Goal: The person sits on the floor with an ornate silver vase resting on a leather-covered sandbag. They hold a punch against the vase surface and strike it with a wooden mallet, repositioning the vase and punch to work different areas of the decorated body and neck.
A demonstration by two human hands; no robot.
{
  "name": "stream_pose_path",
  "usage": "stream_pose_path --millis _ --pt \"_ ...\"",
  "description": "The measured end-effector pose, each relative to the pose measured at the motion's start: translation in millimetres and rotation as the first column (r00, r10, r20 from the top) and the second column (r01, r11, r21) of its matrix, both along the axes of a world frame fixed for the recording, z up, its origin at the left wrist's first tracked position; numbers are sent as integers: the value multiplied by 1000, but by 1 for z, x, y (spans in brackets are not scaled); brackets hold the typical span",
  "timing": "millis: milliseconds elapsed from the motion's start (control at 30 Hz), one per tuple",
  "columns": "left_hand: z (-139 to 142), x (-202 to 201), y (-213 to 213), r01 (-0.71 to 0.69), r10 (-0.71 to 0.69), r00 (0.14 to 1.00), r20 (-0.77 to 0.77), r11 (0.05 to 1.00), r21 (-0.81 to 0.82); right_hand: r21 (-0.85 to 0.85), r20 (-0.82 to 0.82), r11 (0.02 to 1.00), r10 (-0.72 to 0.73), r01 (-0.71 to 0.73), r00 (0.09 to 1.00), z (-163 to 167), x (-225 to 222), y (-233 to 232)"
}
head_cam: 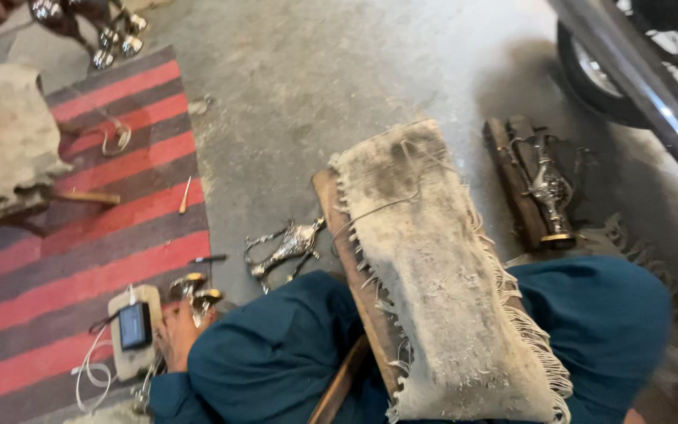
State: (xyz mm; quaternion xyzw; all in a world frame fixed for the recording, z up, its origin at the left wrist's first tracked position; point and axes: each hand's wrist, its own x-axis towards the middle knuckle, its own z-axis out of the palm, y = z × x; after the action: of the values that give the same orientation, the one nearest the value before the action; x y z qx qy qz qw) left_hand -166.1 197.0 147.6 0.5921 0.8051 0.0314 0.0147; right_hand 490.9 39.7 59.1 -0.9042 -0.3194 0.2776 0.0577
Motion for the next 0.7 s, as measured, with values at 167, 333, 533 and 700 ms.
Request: stream_pose_path --millis 167,333,533,700 --pt "-10 -9 -9 -89 80 991 -111 993 -74 3 24 999 -46 46 999 48 -3 9" --pt "-25 -19 -7 -357 311 929 -198 895 -268 47 55 989 -143 141 988 60 16 9" --pt "-18 -38 -8 -219 226 974 -2 942 -254 206 74 946 -271 251 960 54 71 11" --pt "-5 -69 -16 -189 213 973 93 957 -221 529 -117 824 -167 204 979 57 85 27"
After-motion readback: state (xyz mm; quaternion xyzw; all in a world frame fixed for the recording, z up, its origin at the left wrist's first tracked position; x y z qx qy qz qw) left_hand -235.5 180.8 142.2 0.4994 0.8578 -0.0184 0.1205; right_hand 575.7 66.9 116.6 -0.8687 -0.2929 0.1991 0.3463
